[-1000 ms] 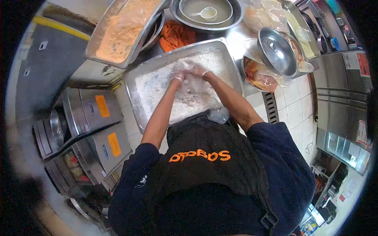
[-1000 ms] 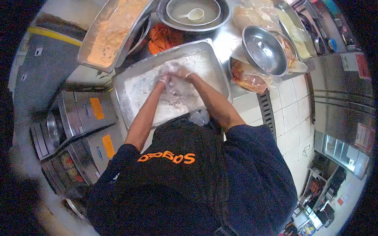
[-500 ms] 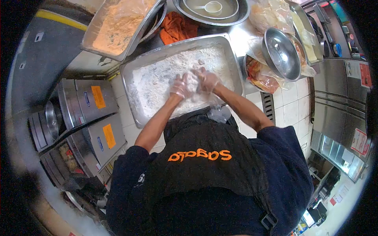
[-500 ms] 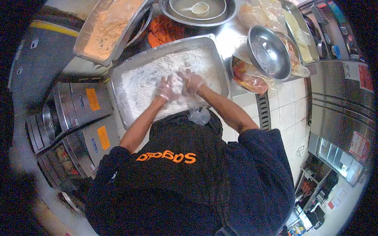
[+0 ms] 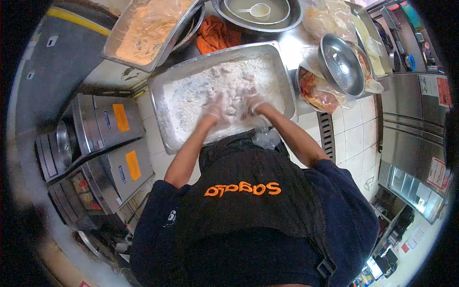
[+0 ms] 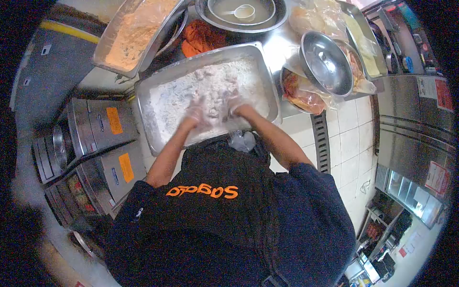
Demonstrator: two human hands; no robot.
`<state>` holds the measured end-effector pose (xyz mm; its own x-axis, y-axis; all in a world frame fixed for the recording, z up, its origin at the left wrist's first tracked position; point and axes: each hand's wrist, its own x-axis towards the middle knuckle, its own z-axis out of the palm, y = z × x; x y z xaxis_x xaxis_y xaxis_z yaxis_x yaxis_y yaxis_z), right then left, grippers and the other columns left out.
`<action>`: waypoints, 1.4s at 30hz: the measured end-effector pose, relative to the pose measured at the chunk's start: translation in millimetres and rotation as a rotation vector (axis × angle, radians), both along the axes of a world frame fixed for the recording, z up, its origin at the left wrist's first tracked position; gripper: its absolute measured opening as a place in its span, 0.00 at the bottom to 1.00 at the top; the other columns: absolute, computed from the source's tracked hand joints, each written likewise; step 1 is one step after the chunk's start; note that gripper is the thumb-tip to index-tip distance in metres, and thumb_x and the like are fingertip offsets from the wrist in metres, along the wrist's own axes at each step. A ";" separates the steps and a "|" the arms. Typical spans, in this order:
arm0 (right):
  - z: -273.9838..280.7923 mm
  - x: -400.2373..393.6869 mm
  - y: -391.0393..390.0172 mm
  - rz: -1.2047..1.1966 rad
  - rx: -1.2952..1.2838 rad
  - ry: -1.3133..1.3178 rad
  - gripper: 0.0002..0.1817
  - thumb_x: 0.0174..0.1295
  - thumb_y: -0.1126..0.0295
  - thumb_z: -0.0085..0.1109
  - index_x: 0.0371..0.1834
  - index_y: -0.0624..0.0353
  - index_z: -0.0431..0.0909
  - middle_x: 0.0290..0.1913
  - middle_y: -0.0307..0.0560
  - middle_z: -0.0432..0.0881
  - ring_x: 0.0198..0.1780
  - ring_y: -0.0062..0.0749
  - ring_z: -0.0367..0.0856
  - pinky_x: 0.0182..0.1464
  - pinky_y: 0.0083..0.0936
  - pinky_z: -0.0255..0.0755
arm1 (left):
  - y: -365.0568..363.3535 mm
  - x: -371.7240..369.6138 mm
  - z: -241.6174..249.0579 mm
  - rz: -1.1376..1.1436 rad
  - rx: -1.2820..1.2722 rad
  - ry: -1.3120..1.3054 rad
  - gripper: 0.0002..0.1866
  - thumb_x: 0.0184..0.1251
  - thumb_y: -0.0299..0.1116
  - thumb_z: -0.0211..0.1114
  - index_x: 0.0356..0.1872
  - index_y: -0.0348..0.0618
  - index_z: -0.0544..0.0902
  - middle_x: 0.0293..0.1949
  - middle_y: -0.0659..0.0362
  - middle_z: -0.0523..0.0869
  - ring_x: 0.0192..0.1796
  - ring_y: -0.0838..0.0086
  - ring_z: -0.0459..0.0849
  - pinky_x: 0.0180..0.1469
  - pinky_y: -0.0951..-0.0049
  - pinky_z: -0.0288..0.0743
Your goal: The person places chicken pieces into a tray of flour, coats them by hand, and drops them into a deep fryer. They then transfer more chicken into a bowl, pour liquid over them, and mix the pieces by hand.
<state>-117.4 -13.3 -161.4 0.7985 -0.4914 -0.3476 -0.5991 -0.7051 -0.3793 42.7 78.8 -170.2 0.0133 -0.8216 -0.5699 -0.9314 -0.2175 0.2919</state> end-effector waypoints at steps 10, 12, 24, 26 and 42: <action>0.3 15.4 -25.2 -0.067 0.083 -0.275 0.29 0.45 0.60 0.60 0.48 0.68 0.68 0.31 0.52 0.79 0.31 0.40 0.77 0.36 0.32 0.72 | -16.6 22.8 -9.1 0.398 -0.324 0.247 0.27 0.46 0.38 0.65 0.51 0.45 0.70 0.42 0.53 0.80 0.43 0.62 0.78 0.47 0.67 0.72; 16.6 15.1 -27.9 -0.106 0.143 -0.368 0.27 0.44 0.59 0.60 0.45 0.67 0.71 0.32 0.54 0.79 0.33 0.43 0.78 0.37 0.33 0.72 | -17.9 35.8 -16.8 0.394 -0.486 0.387 0.22 0.46 0.38 0.66 0.45 0.44 0.75 0.39 0.55 0.81 0.41 0.64 0.78 0.46 0.71 0.71; 11.5 0.9 -57.4 -0.468 0.775 -0.538 0.25 0.41 0.62 0.67 0.42 0.63 0.73 0.28 0.52 0.78 0.28 0.32 0.77 0.32 0.31 0.72 | -11.1 25.9 58.1 0.663 -0.316 0.875 0.29 0.50 0.38 0.65 0.50 0.33 0.65 0.49 0.51 0.75 0.51 0.71 0.73 0.52 0.72 0.66; 53.0 -5.6 -42.6 -0.469 0.501 -0.413 0.25 0.42 0.61 0.67 0.42 0.61 0.73 0.31 0.53 0.78 0.30 0.31 0.77 0.35 0.30 0.72 | -3.2 29.2 68.1 0.590 -0.272 0.719 0.29 0.53 0.41 0.63 0.52 0.34 0.64 0.51 0.51 0.73 0.51 0.66 0.73 0.54 0.70 0.65; 7.6 4.2 1.3 -0.202 0.501 -0.015 0.20 0.53 0.58 0.54 0.40 0.66 0.72 0.35 0.59 0.77 0.38 0.44 0.76 0.41 0.34 0.67 | 17.0 -0.6 38.4 0.752 -0.003 1.062 0.13 0.51 0.30 0.63 0.38 0.36 0.79 0.33 0.60 0.82 0.36 0.78 0.77 0.37 0.76 0.73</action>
<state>-113.1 -11.9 -153.8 0.7123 -0.4125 -0.5679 -0.6956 -0.3068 -0.6496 42.2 95.7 -131.8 0.0145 -0.8115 -0.5842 0.1031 -0.5799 0.8081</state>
